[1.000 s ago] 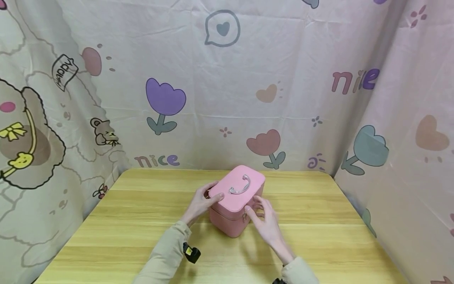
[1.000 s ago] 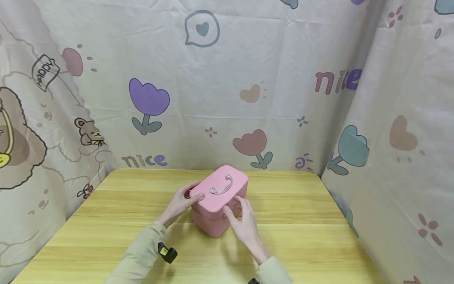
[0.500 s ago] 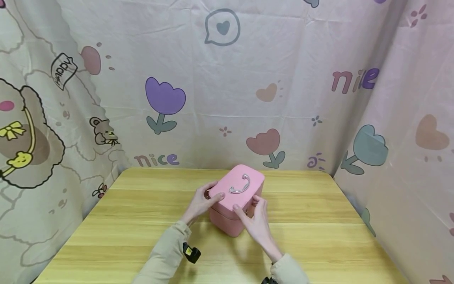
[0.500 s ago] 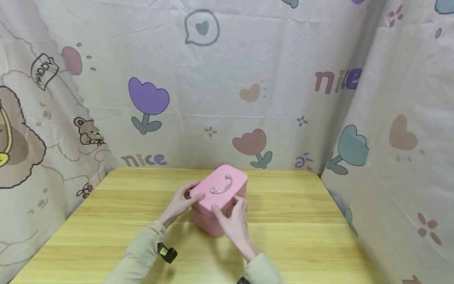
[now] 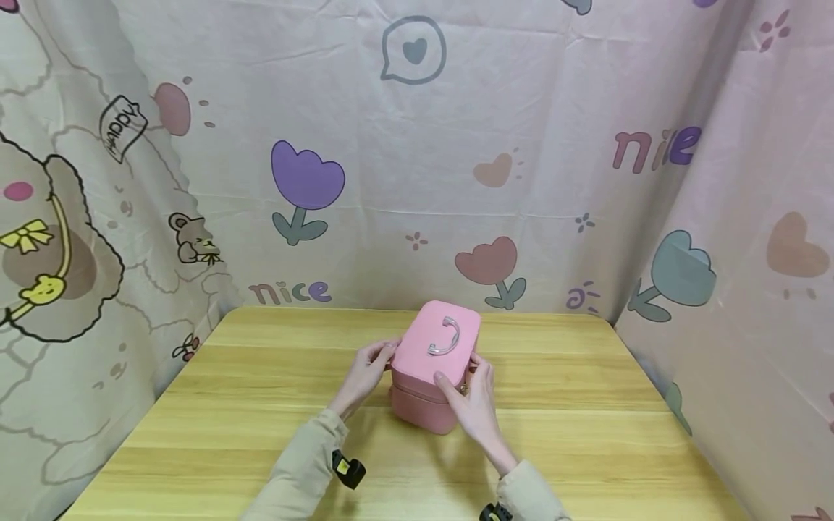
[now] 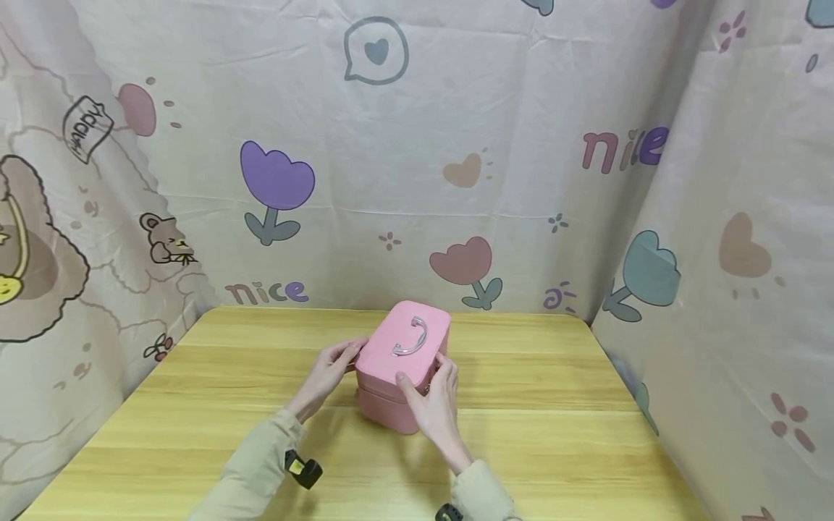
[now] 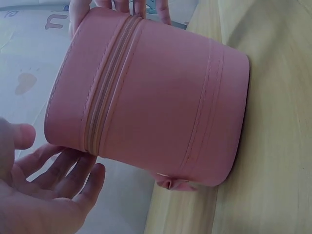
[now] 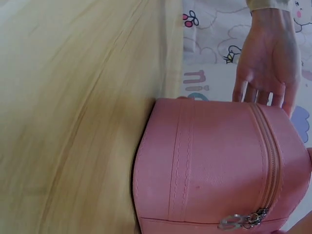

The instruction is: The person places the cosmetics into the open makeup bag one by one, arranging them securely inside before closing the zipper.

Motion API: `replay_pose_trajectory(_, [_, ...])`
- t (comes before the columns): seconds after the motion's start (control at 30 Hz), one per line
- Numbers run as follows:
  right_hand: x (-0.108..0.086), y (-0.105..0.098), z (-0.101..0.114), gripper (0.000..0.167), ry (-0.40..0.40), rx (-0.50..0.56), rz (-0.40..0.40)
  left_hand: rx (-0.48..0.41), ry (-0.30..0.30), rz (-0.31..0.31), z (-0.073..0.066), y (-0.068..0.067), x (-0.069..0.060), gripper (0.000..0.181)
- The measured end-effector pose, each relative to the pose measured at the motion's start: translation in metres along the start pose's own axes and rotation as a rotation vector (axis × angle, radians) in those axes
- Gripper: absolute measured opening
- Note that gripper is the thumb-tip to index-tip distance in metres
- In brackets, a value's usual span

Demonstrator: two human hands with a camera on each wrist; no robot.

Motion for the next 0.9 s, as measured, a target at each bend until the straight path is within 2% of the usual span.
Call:
replay_pose_trajectory(0.1, [0.001,-0.001,-0.001,0.074,-0.014,-0.032,0.008,0.018,0.007,-0.006,-0.002,-0.001,-0.002,0.036])
replay_pose_trajectory(0.23, [0.004,-0.001,-0.002,0.081,-0.013,-0.058,0.022,0.031,0.008,-0.018,-0.006,-0.001,-0.006,0.034])
replay_pose_trajectory(0.33, [0.008,-0.002,-0.005,0.086,0.003,-0.038,0.048,0.035,0.004,-0.028,-0.007,-0.001,-0.007,0.032])
replay_pose_trajectory(0.5, [0.013,-0.007,-0.009,0.082,0.000,0.004,0.102,0.044,-0.013,-0.046,-0.005,0.000,-0.007,0.028])
replay_pose_trajectory(0.77, [0.022,-0.014,-0.013,0.077,0.009,0.041,0.169,0.050,-0.029,-0.067,0.001,0.000,0.002,0.036])
replay_pose_trajectory(0.9, [0.025,-0.018,-0.015,0.076,0.023,0.044,0.193,0.084,-0.032,-0.075,0.007,-0.001,0.009,0.043])
Point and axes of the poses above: each hand's wrist, its own x-axis towards the middle knuckle, its own y-axis out of the palm, z = x × y, the point moved 4 cm from there along x, towards the middle knuckle, and after that the axes turned 13 degrees about y, right-handed, at the moved point
